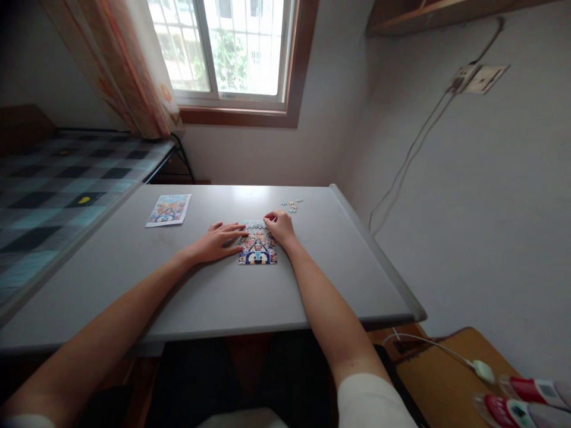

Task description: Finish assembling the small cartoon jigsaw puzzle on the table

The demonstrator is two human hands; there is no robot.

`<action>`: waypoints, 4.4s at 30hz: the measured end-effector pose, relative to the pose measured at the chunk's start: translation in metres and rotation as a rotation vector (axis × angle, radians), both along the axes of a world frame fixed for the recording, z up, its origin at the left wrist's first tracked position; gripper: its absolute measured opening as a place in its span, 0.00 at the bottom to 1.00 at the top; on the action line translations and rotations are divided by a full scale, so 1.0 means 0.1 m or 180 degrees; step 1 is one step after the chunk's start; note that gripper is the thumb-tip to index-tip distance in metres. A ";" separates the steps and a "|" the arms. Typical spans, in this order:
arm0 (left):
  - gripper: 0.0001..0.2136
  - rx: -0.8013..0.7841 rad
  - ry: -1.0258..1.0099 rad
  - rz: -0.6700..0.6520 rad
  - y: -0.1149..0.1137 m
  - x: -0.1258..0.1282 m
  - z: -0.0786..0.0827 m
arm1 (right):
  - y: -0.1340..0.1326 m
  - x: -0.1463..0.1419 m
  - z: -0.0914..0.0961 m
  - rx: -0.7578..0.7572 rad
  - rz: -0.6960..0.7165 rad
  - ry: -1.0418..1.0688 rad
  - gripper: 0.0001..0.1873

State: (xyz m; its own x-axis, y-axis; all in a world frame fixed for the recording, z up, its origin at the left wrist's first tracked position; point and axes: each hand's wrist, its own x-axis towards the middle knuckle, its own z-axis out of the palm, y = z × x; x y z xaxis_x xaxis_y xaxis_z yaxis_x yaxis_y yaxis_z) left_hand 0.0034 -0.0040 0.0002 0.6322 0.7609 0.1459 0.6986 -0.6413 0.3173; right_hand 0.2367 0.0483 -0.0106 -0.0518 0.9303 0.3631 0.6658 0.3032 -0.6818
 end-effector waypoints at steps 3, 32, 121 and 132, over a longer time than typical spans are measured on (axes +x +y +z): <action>0.23 0.0011 0.0003 0.0007 0.01 0.00 -0.01 | -0.02 -0.01 0.01 0.0026 0.0222 -0.0069 0.06; 0.24 -0.0058 0.0016 0.0023 0.01 0.00 0.01 | -0.02 -0.01 0.00 -0.0088 0.0150 -0.0281 0.09; 0.23 0.0025 0.0012 0.0007 0.01 -0.01 -0.02 | -0.10 -0.05 0.07 -0.0412 -0.0205 -0.0793 0.12; 0.23 0.0020 0.0035 0.0009 0.00 0.00 0.00 | -0.07 -0.04 0.02 -0.0359 -0.0225 -0.0773 0.15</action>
